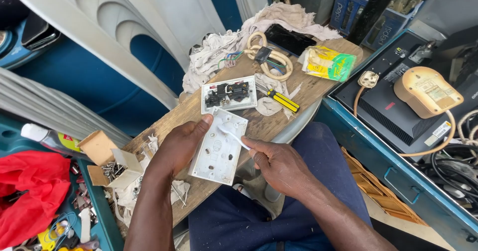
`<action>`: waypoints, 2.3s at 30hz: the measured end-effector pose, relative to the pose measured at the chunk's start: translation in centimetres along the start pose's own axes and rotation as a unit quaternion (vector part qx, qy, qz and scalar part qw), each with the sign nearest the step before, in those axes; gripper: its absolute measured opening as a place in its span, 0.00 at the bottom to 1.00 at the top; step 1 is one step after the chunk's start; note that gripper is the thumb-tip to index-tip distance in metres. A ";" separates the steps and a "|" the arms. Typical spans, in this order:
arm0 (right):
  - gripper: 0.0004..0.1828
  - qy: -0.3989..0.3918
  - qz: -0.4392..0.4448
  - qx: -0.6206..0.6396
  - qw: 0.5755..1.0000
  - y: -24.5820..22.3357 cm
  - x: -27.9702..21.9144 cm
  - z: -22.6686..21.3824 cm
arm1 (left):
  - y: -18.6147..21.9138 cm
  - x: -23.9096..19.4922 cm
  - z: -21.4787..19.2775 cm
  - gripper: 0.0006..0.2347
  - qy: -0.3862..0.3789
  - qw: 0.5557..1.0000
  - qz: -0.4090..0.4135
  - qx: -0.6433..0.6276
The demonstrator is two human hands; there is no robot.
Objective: The person cleans a plastic electrical box and a switch assembly by applying a clear liquid from a bottle and scrubbing the surfaces with a toothbrush.
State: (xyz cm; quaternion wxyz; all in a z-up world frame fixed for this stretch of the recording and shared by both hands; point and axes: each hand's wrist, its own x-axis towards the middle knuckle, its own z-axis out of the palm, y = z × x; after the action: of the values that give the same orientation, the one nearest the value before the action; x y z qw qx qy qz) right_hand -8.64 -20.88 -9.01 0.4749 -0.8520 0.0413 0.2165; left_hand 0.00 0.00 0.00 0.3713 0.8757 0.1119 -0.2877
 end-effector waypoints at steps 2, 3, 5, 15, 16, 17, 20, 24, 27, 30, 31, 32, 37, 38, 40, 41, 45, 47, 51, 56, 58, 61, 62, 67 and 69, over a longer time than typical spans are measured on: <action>0.28 0.015 -0.016 0.006 1.000 0.7 0.2 -0.1 | -0.2 1.3 0.9 0.24 -0.015 1.000 0.011 0.005; 0.27 0.026 -0.034 0.006 0.999 1.1 0.3 -0.3 | -0.3 2.0 1.3 0.21 -0.027 0.999 0.020 0.004; 0.27 0.032 -0.009 0.024 0.999 0.0 -0.4 -1.1 | -1.0 2.6 1.9 0.19 -0.003 0.999 0.026 -0.019; 0.28 0.143 -0.106 0.050 0.983 0.4 -1.3 -0.3 | -7.3 3.8 6.7 0.25 0.062 0.805 0.238 -0.539; 0.28 0.141 -0.105 0.050 0.983 0.6 -1.2 0.1 | -7.5 3.8 6.8 0.25 0.063 0.805 0.237 -0.540; 0.26 0.175 -0.140 0.034 0.974 0.9 -1.1 0.3 | -7.7 4.0 7.0 0.27 0.080 0.778 0.253 -0.570; 0.25 0.195 -0.143 0.003 0.970 1.2 -1.4 0.3 | -8.2 4.7 7.4 0.28 0.112 0.732 0.279 -0.612; 0.22 0.205 -0.137 -0.046 0.968 2.6 -0.9 0.9 | -9.9 5.4 7.0 0.23 0.118 0.731 0.307 -0.598; 0.24 0.166 -0.120 -0.051 0.977 3.1 -0.9 1.3 | -10.3 4.1 4.9 0.26 0.099 0.801 0.268 -0.526; 0.23 0.126 -0.103 -0.084 0.983 2.5 -1.2 1.6 | -8.4 2.0 3.1 0.30 0.149 0.870 0.311 -0.351; 0.23 0.127 -0.105 -0.084 0.983 2.9 -1.1 1.7 | -7.5 1.0 2.4 0.30 0.151 0.870 0.312 -0.351; 0.24 0.123 -0.099 -0.099 0.982 3.2 -1.0 1.8 | -6.6 0.0 1.8 0.29 0.155 0.921 0.268 -0.236; 0.24 0.130 -0.075 -0.115 0.982 2.8 -1.3 2.0 | -5.8 -2.4 1.9 0.27 0.151 0.956 0.246 -0.057; 0.23 0.124 -0.057 -0.085 0.987 2.5 -1.4 2.2 | -6.2 -2.1 2.2 0.27 0.178 0.952 0.244 -0.040; 0.24 0.109 -0.037 -0.053 0.992 0.7 -3.3 2.8 | -7.3 -2.5 2.9 0.28 0.205 0.950 0.234 -0.022; 0.24 0.060 -0.018 -0.017 0.998 -0.9 -4.2 2.7 | -7.6 -2.2 3.3 0.28 0.230 0.937 0.259 -0.053; 0.22 0.059 -0.062 0.023 0.996 -0.9 -4.2 3.9 | -9.4 -1.3 4.8 0.27 0.266 0.892 0.314 -0.189; 0.24 0.068 -0.036 0.028 0.997 1.1 -3.2 4.1 | -10.3 -1.6 6.0 0.29 0.274 0.886 0.306 -0.216; 0.28 -0.051 -0.063 0.042 0.996 0.2 -4.0 4.8 | -13.1 -0.1 7.7 0.44 0.359 0.881 0.223 -0.211; 0.25 0.031 -0.045 -0.005 0.999 0.6 -3.2 3.9 | -13.2 -0.3 7.8 0.43 0.337 0.868 0.197 -0.306; 0.24 0.023 -0.082 0.012 0.996 0.5 -2.4 2.7 | -11.8 -0.1 7.4 0.40 0.324 0.858 0.250 -0.310; 0.21 0.023 0.011 -0.110 0.994 1.0 -1.4 1.8 | -11.5 -0.8 7.0 0.31 0.287 0.844 0.322 -0.319; 0.21 0.058 -0.066 -0.116 0.989 1.7 -1.3 2.3 | -11.8 -0.7 7.0 0.32 0.274 0.844 0.311 -0.340; 0.23 0.040 -0.214 -0.095 0.971 0.7 -2.6 4.7 | -13.4 0.3 7.2 0.36 0.286 0.865 0.281 -0.302; 0.22 0.058 -0.174 -0.088 0.979 0.3 -2.6 4.1 | -14.7 1.4 7.5 0.47 0.269 0.844 0.286 -0.366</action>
State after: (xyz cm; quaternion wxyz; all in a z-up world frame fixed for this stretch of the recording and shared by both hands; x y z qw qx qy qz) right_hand -12.39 -17.99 -10.03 0.4256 -0.8955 -0.0990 0.0840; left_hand -8.11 4.88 -13.63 0.6861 0.7123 0.0489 0.1398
